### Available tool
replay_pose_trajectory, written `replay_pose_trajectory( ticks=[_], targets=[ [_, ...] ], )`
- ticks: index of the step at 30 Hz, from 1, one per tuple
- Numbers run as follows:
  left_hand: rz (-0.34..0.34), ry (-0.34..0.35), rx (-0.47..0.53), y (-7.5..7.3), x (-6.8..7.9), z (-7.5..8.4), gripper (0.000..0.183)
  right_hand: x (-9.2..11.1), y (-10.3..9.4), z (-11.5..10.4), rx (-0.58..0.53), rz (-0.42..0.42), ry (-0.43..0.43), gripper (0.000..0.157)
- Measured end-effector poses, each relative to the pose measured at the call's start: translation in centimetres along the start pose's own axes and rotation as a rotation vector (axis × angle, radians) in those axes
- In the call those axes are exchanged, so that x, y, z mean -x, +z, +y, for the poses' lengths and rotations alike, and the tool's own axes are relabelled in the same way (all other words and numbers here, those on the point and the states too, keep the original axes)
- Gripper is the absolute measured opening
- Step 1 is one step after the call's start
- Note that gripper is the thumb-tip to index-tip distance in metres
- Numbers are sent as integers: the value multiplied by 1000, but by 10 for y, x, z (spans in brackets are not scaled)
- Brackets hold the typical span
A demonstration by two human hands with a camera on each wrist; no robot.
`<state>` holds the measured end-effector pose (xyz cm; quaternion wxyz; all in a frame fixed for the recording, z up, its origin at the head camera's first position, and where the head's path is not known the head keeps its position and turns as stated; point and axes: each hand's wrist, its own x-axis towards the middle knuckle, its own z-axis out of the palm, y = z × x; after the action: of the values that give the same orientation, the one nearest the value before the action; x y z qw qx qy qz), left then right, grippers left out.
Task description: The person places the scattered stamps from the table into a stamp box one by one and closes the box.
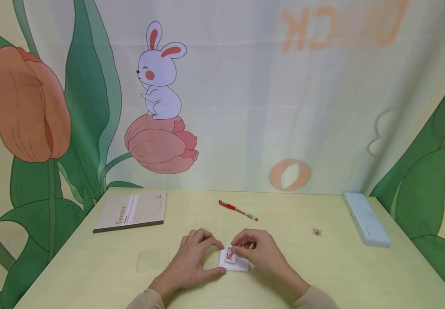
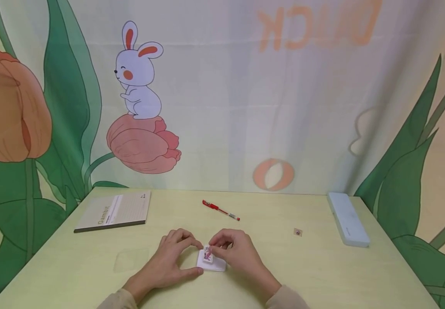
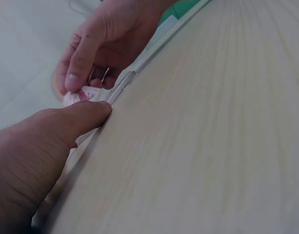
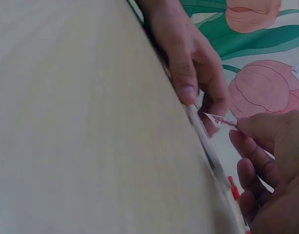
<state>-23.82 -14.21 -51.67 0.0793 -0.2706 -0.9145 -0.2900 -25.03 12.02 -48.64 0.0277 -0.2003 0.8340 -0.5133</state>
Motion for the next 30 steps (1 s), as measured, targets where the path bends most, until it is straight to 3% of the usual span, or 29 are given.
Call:
replay_pose_trajectory(
  ticks=[10,19,23,30],
  targets=[
    [-4,-1,3,-2,1,1,50,4,16,5,124,60,-31,11],
    [6,4,-13,1,0,0,50,4,18,5,210,109,-50,15],
    [4,5,-15,1,0,-1,50,5,18,8,235,86,-67,10],
    [10,19,-20,1,0,-1,50,9,22,10,275,45,-104,22]
  ],
)
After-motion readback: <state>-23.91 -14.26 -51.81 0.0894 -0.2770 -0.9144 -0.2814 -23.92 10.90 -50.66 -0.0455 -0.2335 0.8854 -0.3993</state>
